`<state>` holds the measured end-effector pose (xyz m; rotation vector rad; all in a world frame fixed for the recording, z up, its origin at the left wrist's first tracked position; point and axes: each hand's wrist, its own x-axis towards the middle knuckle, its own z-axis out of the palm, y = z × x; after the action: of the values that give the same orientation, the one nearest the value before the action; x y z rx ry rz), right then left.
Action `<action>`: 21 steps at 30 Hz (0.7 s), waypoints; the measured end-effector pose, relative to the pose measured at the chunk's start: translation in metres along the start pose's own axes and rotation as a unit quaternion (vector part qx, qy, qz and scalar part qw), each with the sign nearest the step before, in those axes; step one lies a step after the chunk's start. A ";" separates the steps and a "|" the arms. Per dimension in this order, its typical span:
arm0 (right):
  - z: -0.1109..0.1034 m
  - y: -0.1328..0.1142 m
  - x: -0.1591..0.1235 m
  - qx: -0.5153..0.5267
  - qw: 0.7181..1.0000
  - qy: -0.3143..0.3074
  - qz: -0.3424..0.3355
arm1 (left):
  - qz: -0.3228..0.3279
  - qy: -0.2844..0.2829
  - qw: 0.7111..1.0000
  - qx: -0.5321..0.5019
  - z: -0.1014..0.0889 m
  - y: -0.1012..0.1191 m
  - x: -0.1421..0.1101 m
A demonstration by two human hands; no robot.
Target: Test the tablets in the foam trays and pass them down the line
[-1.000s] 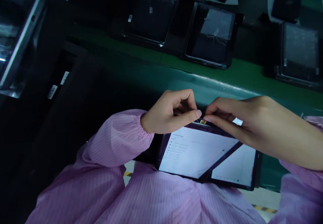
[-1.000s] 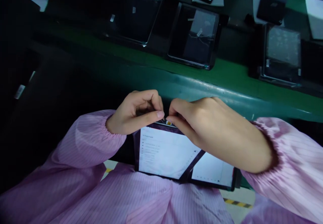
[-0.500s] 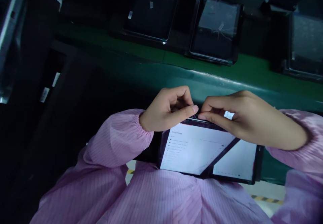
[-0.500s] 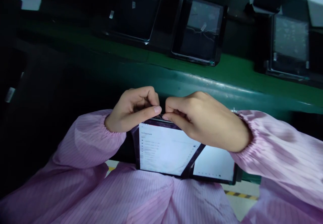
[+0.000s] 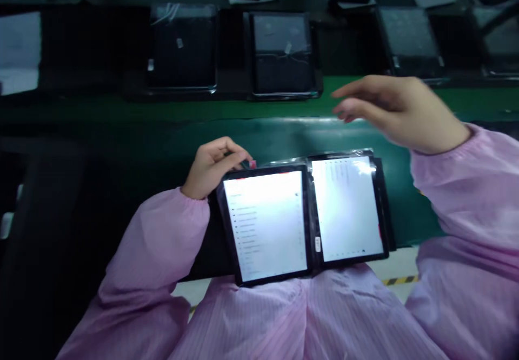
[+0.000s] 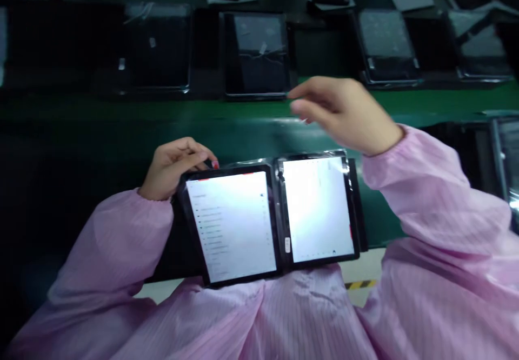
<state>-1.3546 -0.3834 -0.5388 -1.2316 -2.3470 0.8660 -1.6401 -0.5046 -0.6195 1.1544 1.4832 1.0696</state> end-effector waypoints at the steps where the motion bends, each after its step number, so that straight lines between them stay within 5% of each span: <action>1: -0.014 0.025 -0.018 -0.030 0.996 0.054 0.058 | -0.024 0.004 1.000 0.018 -0.004 -0.005 0.007; 3: -0.031 0.078 -0.066 -0.110 0.972 0.111 0.174 | -0.051 0.018 0.997 0.060 -0.012 -0.012 0.020; 5: -0.031 0.127 -0.119 -0.128 0.948 0.090 0.277 | -0.009 0.070 0.990 0.121 -0.018 -0.012 0.032; 8: -0.008 0.181 -0.177 -0.103 0.939 0.097 0.314 | 0.119 0.150 0.958 0.215 -0.010 0.006 0.045; 10: 0.008 0.201 -0.194 -0.096 0.939 0.118 0.307 | 0.151 0.119 0.942 0.275 0.014 0.021 0.051; 16: 0.009 0.211 -0.193 -0.049 0.965 0.076 0.248 | 0.080 -0.215 0.903 0.363 0.121 0.030 0.069; 18: 0.003 0.203 -0.189 -0.013 0.968 0.045 0.245 | 0.039 -0.239 0.907 0.344 0.134 0.025 0.072; 21: -0.006 0.180 -0.178 0.121 0.954 0.008 0.275 | 0.023 -0.230 0.926 0.299 0.126 0.026 0.070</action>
<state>-1.1411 -0.4502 -0.6579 -1.8000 -1.8237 1.2609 -1.5201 -0.4202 -0.6278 1.7283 1.4323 0.3147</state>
